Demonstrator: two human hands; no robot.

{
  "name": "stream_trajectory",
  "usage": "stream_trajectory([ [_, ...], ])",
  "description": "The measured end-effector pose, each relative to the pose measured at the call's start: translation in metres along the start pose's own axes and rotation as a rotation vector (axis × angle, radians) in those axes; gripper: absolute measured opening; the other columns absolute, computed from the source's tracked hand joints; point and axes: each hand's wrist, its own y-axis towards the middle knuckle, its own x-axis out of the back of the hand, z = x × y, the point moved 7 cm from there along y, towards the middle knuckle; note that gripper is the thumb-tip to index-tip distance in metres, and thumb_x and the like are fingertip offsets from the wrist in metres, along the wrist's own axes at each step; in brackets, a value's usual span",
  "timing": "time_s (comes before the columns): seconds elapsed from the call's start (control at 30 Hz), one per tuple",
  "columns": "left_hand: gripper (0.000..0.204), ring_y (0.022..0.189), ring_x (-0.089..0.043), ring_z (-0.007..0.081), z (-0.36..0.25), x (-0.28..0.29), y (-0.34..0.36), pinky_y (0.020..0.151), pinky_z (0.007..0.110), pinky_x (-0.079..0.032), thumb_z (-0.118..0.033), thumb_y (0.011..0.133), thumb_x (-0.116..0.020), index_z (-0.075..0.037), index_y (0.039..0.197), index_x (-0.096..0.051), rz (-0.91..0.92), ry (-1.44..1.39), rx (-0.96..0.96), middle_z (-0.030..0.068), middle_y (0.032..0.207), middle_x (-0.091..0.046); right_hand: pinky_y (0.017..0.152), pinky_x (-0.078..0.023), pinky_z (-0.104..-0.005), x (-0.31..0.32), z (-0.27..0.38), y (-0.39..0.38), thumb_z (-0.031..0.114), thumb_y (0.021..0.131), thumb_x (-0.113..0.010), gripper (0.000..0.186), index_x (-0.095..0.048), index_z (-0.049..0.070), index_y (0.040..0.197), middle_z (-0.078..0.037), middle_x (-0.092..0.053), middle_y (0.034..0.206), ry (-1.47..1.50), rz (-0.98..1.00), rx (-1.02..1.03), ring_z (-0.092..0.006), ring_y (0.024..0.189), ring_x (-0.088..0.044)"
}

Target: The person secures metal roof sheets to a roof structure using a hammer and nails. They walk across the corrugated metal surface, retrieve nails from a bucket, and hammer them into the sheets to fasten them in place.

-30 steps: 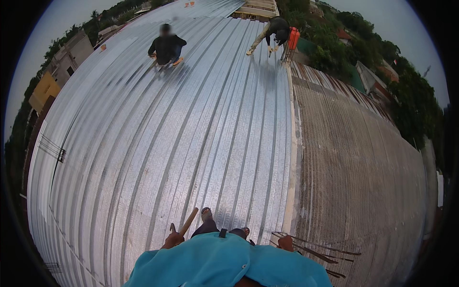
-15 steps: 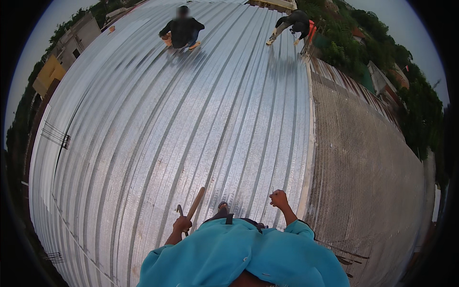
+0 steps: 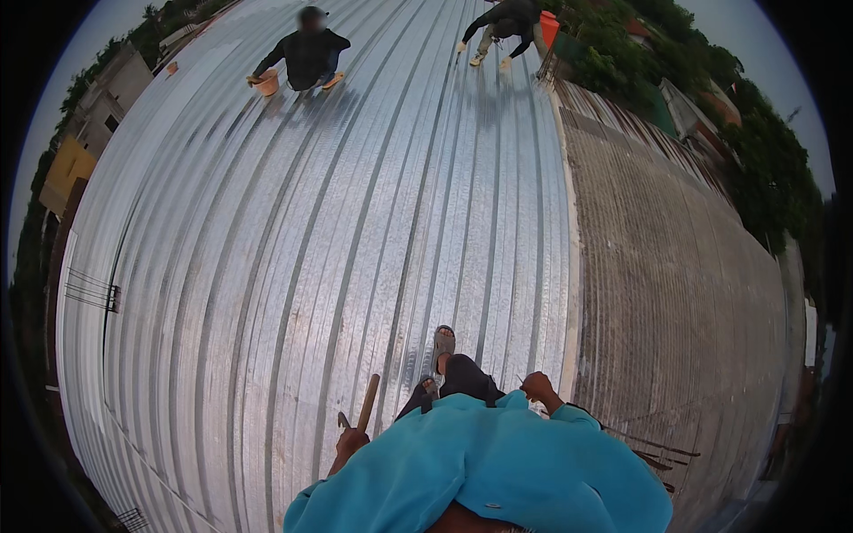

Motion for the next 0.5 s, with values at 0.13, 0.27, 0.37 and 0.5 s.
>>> stream_trajectory([
  [0.13,0.034,0.092,-0.073,0.0370,-0.017,0.003,0.020,0.079,0.048,-0.057,-0.019,0.082,-0.056,0.002,0.104,-0.070,-0.007,-0.068,-0.005,0.0237,0.099,-0.073,0.064,-0.055,-0.0475,0.022,-0.039,0.043,0.038,0.083,-0.066,0.031,-0.076,0.010,0.077,-0.010,-0.072,0.078,0.401,0.047,-0.239,-0.0318,0.073,-0.071],
  [0.27,0.034,0.091,-0.073,0.0370,-0.048,0.020,0.037,0.078,0.048,-0.058,-0.019,0.082,-0.056,0.002,0.104,-0.070,-0.021,-0.111,-0.011,0.0238,0.098,-0.073,0.056,-0.055,-0.0478,0.094,-0.057,0.123,0.027,0.070,-0.074,0.016,-0.075,0.012,0.075,-0.011,-0.070,0.071,0.212,-0.003,-0.060,-0.0314,0.065,-0.069],
  [0.37,0.034,0.090,-0.073,0.0370,-0.066,0.040,0.048,0.078,0.048,-0.058,-0.019,0.082,-0.056,0.002,0.104,-0.070,-0.035,-0.137,-0.005,0.0238,0.097,-0.073,0.075,-0.057,-0.0474,0.190,-0.056,0.190,0.025,0.081,-0.063,0.025,-0.074,0.003,0.076,-0.017,-0.070,0.082,0.185,-0.176,0.018,-0.0352,0.084,-0.069],
  [0.5,0.034,0.089,-0.073,0.0371,-0.081,0.057,0.058,0.077,0.048,-0.058,-0.019,0.082,-0.056,0.003,0.104,-0.070,-0.036,-0.169,0.016,0.0238,0.096,-0.073,0.080,-0.056,-0.0482,0.348,-0.052,0.224,0.025,0.081,-0.065,0.025,-0.074,0.002,0.083,-0.021,-0.071,0.091,0.648,-0.325,-0.079,-0.0389,0.089,-0.069],
])
